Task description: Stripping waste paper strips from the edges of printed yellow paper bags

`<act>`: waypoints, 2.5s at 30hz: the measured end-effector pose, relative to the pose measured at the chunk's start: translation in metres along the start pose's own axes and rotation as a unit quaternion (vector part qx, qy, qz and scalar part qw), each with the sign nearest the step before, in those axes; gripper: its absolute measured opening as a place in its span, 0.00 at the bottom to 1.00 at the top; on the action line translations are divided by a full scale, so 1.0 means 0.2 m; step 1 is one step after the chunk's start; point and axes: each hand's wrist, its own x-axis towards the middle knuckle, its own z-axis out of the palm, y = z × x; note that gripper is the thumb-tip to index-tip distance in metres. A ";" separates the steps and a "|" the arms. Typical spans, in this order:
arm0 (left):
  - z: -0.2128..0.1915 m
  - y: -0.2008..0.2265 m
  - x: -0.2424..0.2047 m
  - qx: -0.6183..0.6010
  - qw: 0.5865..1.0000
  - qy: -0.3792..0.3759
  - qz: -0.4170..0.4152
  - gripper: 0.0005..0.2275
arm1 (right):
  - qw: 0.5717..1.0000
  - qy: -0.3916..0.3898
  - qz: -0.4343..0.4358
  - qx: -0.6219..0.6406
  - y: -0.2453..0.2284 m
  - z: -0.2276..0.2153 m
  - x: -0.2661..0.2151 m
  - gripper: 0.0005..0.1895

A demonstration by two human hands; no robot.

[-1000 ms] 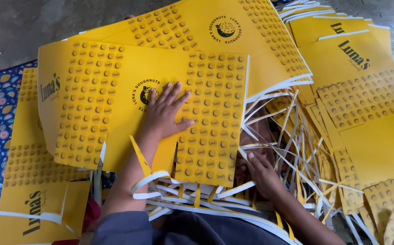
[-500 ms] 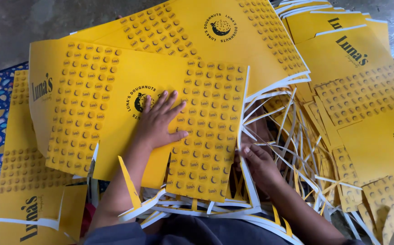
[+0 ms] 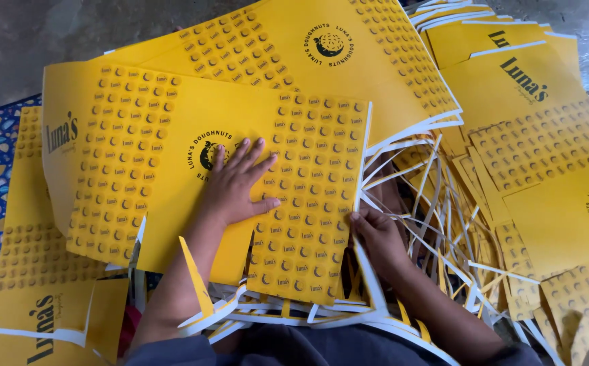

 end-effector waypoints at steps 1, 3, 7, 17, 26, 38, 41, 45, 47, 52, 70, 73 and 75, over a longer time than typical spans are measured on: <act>0.01 0.00 0.00 -0.005 1.000 0.003 0.001 0.39 | 1.000 0.002 0.006 0.006 0.00 -0.01 0.00 0.08; 0.01 -0.01 0.00 -0.011 1.000 0.006 -0.001 0.39 | 1.000 0.004 0.014 0.010 0.00 -0.04 -0.01 0.08; 0.01 -0.01 0.01 -0.005 1.000 -0.010 -0.008 0.39 | 1.000 0.028 0.000 -0.012 0.04 -0.14 0.00 0.08; -0.01 0.02 -0.02 0.015 0.999 -0.030 0.008 0.38 | 0.999 0.001 0.016 0.029 -0.23 0.02 0.07 0.18; -0.02 0.03 -0.05 -0.005 0.999 -0.036 0.017 0.37 | 0.995 0.045 -0.074 -0.052 -0.14 -0.06 0.31 0.10; -0.01 0.02 -0.05 0.006 0.998 -0.053 0.026 0.37 | 0.990 0.075 -0.088 -0.084 -0.29 -0.09 0.15 0.08; -0.04 0.04 -0.05 0.012 0.997 -0.068 0.021 0.37 | 0.988 0.073 -0.075 -0.113 -0.28 -0.25 0.19 0.12; -0.05 0.05 -0.05 0.018 0.997 -0.071 0.023 0.37 | 0.988 0.068 -0.045 -0.134 -0.36 -0.19 0.15 0.11; -0.03 0.04 -0.06 0.016 0.998 -0.061 0.023 0.37 | 0.987 0.058 -0.054 -0.142 -0.40 -0.14 0.16 0.11; 0.10 0.06 -0.15 0.040 0.997 0.028 0.058 0.30 | 0.980 0.085 -0.121 -0.132 -0.30 -0.27 0.22 0.07; 0.23 0.30 -0.60 -0.057 0.952 0.252 0.162 0.12 | 0.975 -0.174 0.113 0.082 -0.12 -0.13 -0.19 0.22; 0.26 0.44 -0.48 -0.051 0.936 0.273 0.216 0.11 | 0.962 -0.196 0.109 0.158 -0.25 -0.13 -0.27 0.27; 0.26 0.57 -0.37 -0.049 0.926 0.273 0.257 0.11 | 0.966 -0.167 0.064 0.185 -0.30 -0.18 -0.27 0.24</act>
